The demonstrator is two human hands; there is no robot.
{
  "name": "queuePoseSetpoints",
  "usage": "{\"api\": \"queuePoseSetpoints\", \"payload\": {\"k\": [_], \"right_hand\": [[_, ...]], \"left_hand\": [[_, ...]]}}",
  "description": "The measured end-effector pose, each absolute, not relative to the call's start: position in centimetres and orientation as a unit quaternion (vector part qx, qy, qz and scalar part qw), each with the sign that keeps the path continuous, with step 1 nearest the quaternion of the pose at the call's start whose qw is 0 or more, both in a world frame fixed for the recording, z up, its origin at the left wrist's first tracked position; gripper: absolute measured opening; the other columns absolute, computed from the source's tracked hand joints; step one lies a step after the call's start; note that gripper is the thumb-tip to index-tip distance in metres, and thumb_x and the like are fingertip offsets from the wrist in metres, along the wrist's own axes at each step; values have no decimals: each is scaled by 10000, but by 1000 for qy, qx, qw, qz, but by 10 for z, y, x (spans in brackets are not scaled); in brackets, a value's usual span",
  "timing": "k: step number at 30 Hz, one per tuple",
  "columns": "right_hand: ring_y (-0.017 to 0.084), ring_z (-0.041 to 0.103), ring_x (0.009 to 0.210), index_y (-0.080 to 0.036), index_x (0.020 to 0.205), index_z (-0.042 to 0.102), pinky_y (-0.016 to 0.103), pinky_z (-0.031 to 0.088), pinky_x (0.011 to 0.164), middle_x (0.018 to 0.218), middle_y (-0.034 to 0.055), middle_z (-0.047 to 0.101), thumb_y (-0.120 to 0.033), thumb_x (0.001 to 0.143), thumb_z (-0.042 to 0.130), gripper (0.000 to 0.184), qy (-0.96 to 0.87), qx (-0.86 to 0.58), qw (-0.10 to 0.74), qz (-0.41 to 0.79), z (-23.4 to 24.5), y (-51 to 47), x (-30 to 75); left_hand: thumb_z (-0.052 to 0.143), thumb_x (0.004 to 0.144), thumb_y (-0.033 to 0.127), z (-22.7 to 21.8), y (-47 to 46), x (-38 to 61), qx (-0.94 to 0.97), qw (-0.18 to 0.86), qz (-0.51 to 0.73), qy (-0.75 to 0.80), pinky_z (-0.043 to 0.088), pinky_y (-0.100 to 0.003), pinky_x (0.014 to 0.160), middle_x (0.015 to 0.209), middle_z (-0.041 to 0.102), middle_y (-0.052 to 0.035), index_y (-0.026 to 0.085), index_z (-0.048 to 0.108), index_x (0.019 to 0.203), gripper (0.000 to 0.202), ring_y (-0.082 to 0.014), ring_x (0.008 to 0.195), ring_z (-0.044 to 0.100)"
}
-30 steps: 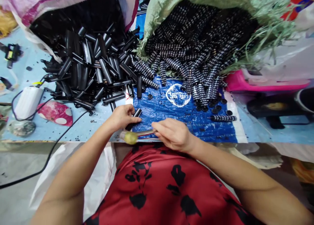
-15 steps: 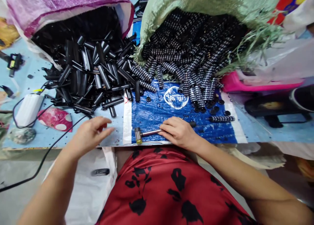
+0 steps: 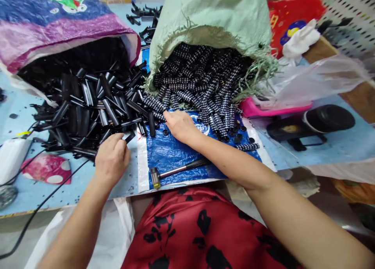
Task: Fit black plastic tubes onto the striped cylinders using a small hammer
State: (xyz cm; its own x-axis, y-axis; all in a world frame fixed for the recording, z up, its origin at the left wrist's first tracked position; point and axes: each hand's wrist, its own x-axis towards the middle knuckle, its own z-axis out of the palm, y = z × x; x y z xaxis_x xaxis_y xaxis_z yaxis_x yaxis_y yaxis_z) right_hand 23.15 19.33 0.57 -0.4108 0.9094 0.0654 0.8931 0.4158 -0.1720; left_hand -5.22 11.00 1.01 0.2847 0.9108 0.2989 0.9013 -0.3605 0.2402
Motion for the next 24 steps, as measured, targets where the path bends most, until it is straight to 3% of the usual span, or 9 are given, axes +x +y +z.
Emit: {"api": "queuePoseSetpoints", "payload": {"k": [3,6,9,12,14,19,24], "right_hand": [[271,663,1005,-147,1312,609,390,461,871,1086,145,734,-241,1015,563,315,-804,-576,109,98,3,192,241],[253,687,1017,-183,1343,591,408,507,910,1132,110,740,-286,961,643,399,-771,-563,226,195,-1,174,268],[204,700,914,-199,1363,538,370,556,823,1068,79,728,-416,933,658,497,-693,-482,365,393,-5,143,289],[179,700,821,-197,1371,481,326,563,707,994,62,694,-620,947,580,607,-532,-403,409,622,-8,114,287],[146,668,727,-184,1261,538,289,541,650,915,40,664,-699,957,533,599,-450,-392,397,698,-7,102,276],[85,554,593,-156,972,614,216,443,533,782,6,601,-777,894,597,626,-379,-393,395,739,2,91,249],[57,353,413,-191,1046,621,199,271,416,589,-82,450,-789,905,564,617,-343,-382,439,737,5,83,243]], "left_hand": [[611,910,338,11,91,-40,702,146,277,640,421,-304,651,814,638,-32,213,529,767,206,-163,675,544],[683,907,423,8,79,-27,546,292,408,671,372,-254,552,661,539,32,217,557,867,245,-121,559,472],[730,890,417,9,74,-10,420,439,503,615,358,-215,504,631,523,64,222,588,1121,335,-100,510,463],[765,832,372,15,74,12,362,556,506,551,400,-211,514,731,627,27,204,584,1035,320,-92,525,516],[768,786,335,20,72,28,343,622,481,515,424,-219,513,781,681,12,211,532,980,330,-99,513,541],[721,885,461,20,62,54,365,658,411,514,336,-184,435,624,585,61,196,571,1096,371,-71,418,439],[703,910,531,14,50,63,395,618,436,521,395,-193,469,775,665,19,198,567,1050,386,-72,477,521]]}}
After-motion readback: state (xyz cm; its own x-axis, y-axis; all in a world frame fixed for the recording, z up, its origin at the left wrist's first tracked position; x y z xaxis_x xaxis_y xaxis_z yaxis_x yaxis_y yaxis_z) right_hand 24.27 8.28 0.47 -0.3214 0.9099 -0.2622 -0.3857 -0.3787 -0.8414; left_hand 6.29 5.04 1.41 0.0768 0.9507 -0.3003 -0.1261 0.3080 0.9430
